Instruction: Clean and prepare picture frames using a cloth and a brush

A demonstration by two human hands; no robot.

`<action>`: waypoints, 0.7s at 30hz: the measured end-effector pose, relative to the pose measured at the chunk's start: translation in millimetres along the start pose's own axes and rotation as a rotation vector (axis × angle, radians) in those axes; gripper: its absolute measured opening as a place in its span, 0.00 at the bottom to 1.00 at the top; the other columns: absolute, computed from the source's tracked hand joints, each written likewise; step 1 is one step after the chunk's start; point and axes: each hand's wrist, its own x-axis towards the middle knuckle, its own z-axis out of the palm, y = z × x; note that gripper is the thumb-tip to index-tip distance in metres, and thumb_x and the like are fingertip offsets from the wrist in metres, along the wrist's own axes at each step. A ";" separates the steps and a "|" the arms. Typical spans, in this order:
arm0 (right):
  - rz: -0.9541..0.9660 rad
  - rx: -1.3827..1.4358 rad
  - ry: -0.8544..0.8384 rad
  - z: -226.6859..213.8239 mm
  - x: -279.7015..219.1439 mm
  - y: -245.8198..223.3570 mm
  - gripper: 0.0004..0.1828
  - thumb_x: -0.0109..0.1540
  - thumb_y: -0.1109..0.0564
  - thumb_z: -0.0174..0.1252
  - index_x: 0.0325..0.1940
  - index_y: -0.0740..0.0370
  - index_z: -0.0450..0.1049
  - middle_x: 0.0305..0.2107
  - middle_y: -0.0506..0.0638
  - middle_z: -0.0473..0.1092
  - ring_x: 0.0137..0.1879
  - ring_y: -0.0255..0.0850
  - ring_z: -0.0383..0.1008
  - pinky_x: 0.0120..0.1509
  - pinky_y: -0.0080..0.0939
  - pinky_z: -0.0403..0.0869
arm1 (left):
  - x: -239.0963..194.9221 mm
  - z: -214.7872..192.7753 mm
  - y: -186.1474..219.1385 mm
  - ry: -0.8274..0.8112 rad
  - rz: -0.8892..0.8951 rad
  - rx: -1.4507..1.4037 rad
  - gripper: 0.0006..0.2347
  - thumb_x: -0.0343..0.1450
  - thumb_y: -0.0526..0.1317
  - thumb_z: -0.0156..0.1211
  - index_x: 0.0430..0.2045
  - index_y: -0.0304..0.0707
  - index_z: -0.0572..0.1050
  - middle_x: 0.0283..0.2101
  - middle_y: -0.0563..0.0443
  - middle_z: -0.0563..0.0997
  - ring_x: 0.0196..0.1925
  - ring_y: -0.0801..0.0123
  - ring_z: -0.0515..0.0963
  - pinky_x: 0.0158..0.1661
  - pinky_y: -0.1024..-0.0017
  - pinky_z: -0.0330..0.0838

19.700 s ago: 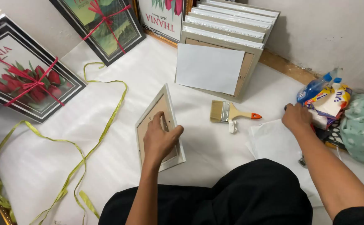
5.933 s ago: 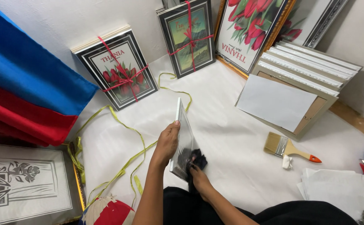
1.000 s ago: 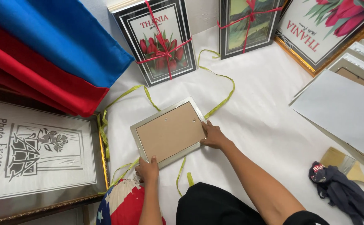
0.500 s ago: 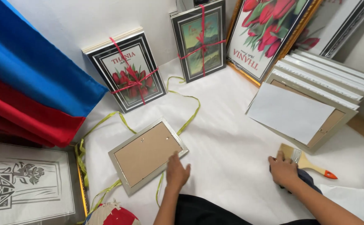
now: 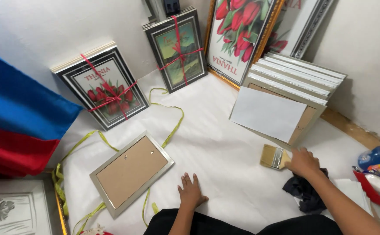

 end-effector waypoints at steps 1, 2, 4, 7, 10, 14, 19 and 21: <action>0.017 0.006 -0.006 -13.8 -3.0 -7.7 0.33 0.58 0.40 0.65 0.64 0.52 0.70 0.55 0.54 0.69 0.62 0.51 0.71 0.62 0.54 0.74 | 8.8 1.8 2.2 -0.008 0.012 0.013 0.49 0.67 0.54 0.68 0.75 0.38 0.36 0.77 0.28 0.29 0.79 0.40 0.28 0.71 0.41 0.39; 0.009 0.103 0.051 -28.8 -4.4 -17.7 0.35 0.59 0.41 0.63 0.68 0.52 0.68 0.58 0.53 0.69 0.63 0.49 0.72 0.61 0.53 0.75 | 17.3 2.7 3.0 -0.002 0.002 0.052 0.49 0.66 0.54 0.72 0.74 0.35 0.41 0.76 0.24 0.34 0.78 0.36 0.34 0.70 0.43 0.44; 0.011 0.204 0.111 -49.3 5.1 -30.3 0.37 0.59 0.42 0.62 0.71 0.52 0.65 0.60 0.53 0.69 0.63 0.48 0.72 0.60 0.51 0.76 | 33.1 3.5 4.3 0.006 0.000 0.099 0.49 0.64 0.54 0.75 0.73 0.33 0.45 0.75 0.20 0.40 0.77 0.32 0.40 0.69 0.44 0.50; 0.029 0.294 0.176 -63.9 30.5 -36.0 0.35 0.60 0.43 0.58 0.71 0.52 0.65 0.61 0.52 0.68 0.61 0.48 0.73 0.58 0.51 0.77 | 47.3 2.6 6.3 0.033 -0.012 0.143 0.42 0.63 0.47 0.76 0.69 0.31 0.57 0.71 0.19 0.52 0.74 0.32 0.53 0.64 0.53 0.62; 0.029 0.493 0.349 -79.7 51.1 -35.1 0.30 0.60 0.49 0.58 0.65 0.59 0.69 0.55 0.58 0.70 0.57 0.54 0.73 0.57 0.54 0.74 | 47.7 -2.5 14.2 0.031 -0.011 0.144 0.28 0.62 0.41 0.74 0.56 0.29 0.72 0.68 0.15 0.58 0.72 0.26 0.56 0.58 0.52 0.69; 0.009 0.364 0.516 -86.1 87.2 -23.8 0.30 0.61 0.50 0.59 0.67 0.58 0.68 0.55 0.58 0.62 0.59 0.53 0.65 0.57 0.54 0.70 | 48.5 -8.9 23.5 -0.006 -0.020 0.173 0.20 0.62 0.38 0.72 0.46 0.29 0.77 0.64 0.22 0.66 0.72 0.22 0.55 0.57 0.48 0.68; -0.072 0.254 0.670 -90.0 112.5 -14.1 0.31 0.60 0.53 0.63 0.66 0.65 0.68 0.57 0.61 0.60 0.60 0.55 0.63 0.64 0.55 0.65 | 54.8 -15.2 31.7 -0.103 -0.070 0.197 0.34 0.64 0.38 0.72 0.63 0.19 0.62 0.68 0.07 0.52 0.70 0.18 0.56 0.63 0.45 0.64; -0.081 0.246 0.676 -89.4 117.8 -12.9 0.29 0.59 0.53 0.63 0.63 0.66 0.68 0.56 0.61 0.60 0.59 0.57 0.62 0.65 0.56 0.64 | 55.7 -14.0 34.2 -0.055 -0.072 0.203 0.23 0.63 0.36 0.71 0.51 0.24 0.74 0.66 0.07 0.56 0.69 0.18 0.59 0.59 0.46 0.67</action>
